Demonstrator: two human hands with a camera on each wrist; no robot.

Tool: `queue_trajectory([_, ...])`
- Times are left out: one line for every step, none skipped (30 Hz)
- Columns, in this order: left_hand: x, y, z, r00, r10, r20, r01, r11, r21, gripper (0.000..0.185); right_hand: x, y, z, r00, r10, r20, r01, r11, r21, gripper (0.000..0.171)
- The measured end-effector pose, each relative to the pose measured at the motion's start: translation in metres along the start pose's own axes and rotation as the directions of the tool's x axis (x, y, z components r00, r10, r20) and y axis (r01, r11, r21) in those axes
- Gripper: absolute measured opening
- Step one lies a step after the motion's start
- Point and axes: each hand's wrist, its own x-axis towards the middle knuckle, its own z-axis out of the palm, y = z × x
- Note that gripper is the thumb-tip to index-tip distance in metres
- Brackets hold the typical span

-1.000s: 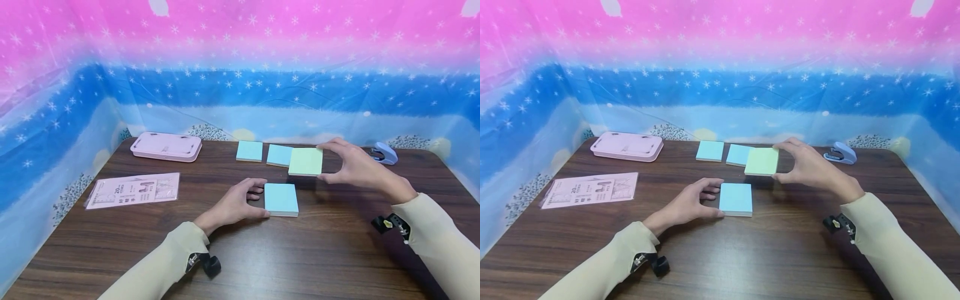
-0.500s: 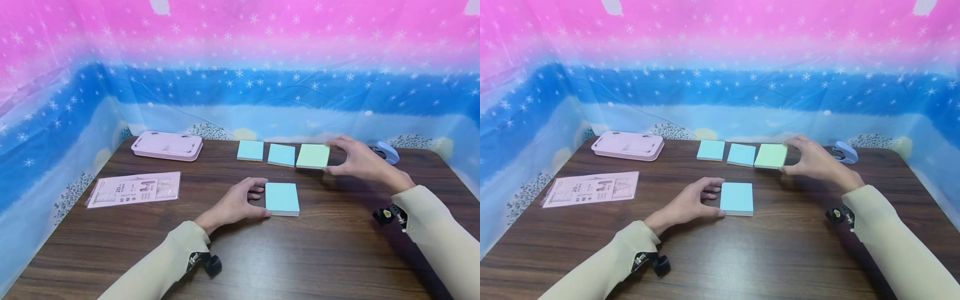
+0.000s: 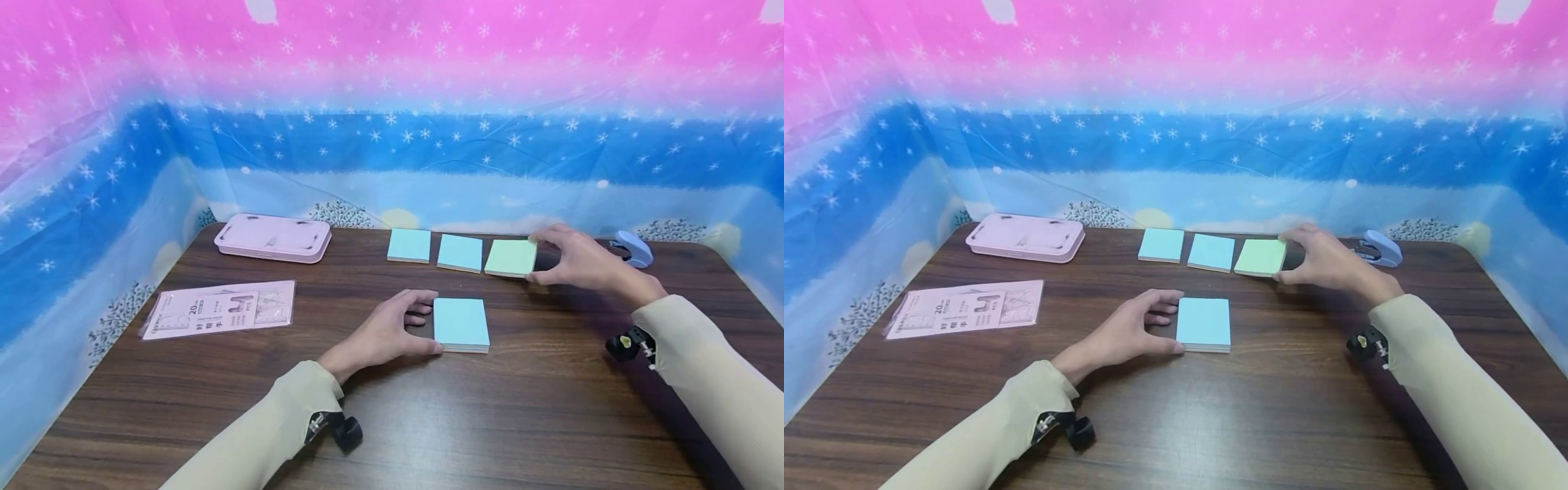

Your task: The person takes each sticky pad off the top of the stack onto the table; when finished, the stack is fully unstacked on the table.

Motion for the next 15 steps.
queue_trajectory([0.0000, 0.0001, 0.0000, 1.000, -0.001, 0.000, 0.001, 1.000, 0.000, 0.081, 0.0007, 0.0006, 0.0001, 1.000, -0.002, 0.013, 0.002, 1.000, -0.005, 0.083])
queue_trajectory([0.0002, 0.0002, 0.0002, 1.000, 0.001, 0.000, -0.001, 1.000, 0.000, 0.081, 0.0013, 0.0011, 0.0001, 1.000, -0.001, 0.029, 0.001, 1.000, -0.010, 0.083])
queue_trajectory([0.0002, 0.0002, 0.0002, 1.000, 0.001, -0.001, -0.001, 1.000, -0.001, 0.081, 0.0020, 0.0016, 0.0004, 0.999, 0.000, 0.046, 0.000, 1.000, -0.015, 0.083])
queue_trajectory([0.0002, 0.0003, 0.0002, 1.000, 0.000, -0.002, 0.000, 1.000, -0.001, 0.081, 0.0028, 0.0019, 0.0007, 0.998, 0.000, 0.062, 0.002, 1.000, -0.020, 0.082])
queue_trajectory([0.0001, 0.0004, 0.0002, 1.000, 0.000, -0.003, 0.000, 1.000, -0.001, 0.081, 0.0036, 0.0023, 0.0010, 0.997, 0.000, 0.078, 0.002, 1.000, -0.026, 0.081])
queue_trajectory([0.0001, 0.0004, 0.0003, 1.000, -0.001, -0.004, 0.001, 1.000, -0.001, 0.081, 0.0045, 0.0029, 0.0012, 0.996, -0.001, 0.092, 0.004, 0.999, -0.034, 0.081])
queue_trajectory([0.0000, 0.0004, 0.0003, 1.000, -0.002, -0.005, 0.002, 1.000, -0.002, 0.081, 0.0053, 0.0035, 0.0014, 0.995, 0.000, 0.104, 0.004, 0.999, -0.040, 0.080])
queue_trajectory([0.0000, 0.0004, 0.0004, 1.000, -0.003, -0.006, 0.003, 1.000, -0.002, 0.081, 0.0061, 0.0039, 0.0019, 0.994, 0.004, 0.113, 0.001, 0.999, -0.045, 0.080])
queue_trajectory([-0.0002, 0.0004, 0.0003, 1.000, -0.006, -0.006, 0.006, 1.000, -0.002, 0.081, 0.0068, 0.0041, 0.0024, 0.993, 0.008, 0.119, -0.002, 0.999, -0.050, 0.079])
queue_trajectory([-0.0002, 0.0004, 0.0004, 1.000, -0.007, -0.006, 0.007, 1.000, -0.002, 0.081, 0.0073, 0.0044, 0.0023, 0.992, 0.011, 0.125, -0.004, 0.998, -0.056, 0.079])
queue_trajectory([-0.0003, 0.0004, 0.0004, 1.000, -0.008, -0.006, 0.008, 1.000, -0.002, 0.081, 0.0079, 0.0049, 0.0026, 0.992, 0.014, 0.129, -0.007, 0.998, -0.061, 0.079])
queue_trajectory([-0.0003, 0.0004, 0.0005, 1.000, -0.008, -0.006, 0.008, 1.000, -0.003, 0.081, 0.0084, 0.0052, 0.0027, 0.991, 0.016, 0.132, -0.008, 0.998, -0.066, 0.079])
queue_trajectory([-0.0003, 0.0005, 0.0006, 1.000, -0.009, -0.005, 0.009, 1.000, -0.003, 0.081, 0.0088, 0.0052, 0.0029, 0.991, 0.020, 0.136, -0.010, 0.998, -0.069, 0.080])
queue_trajectory([-0.0003, 0.0006, 0.0006, 1.000, -0.010, -0.004, 0.010, 1.000, -0.003, 0.081, 0.0090, 0.0049, 0.0028, 0.990, 0.022, 0.139, -0.012, 0.997, -0.071, 0.080])
queue_trajectory([-0.0003, 0.0006, 0.0008, 1.000, -0.008, -0.004, 0.008, 1.000, -0.003, 0.081, 0.0091, 0.0047, 0.0026, 0.989, 0.024, 0.144, -0.014, 0.997, -0.074, 0.080])
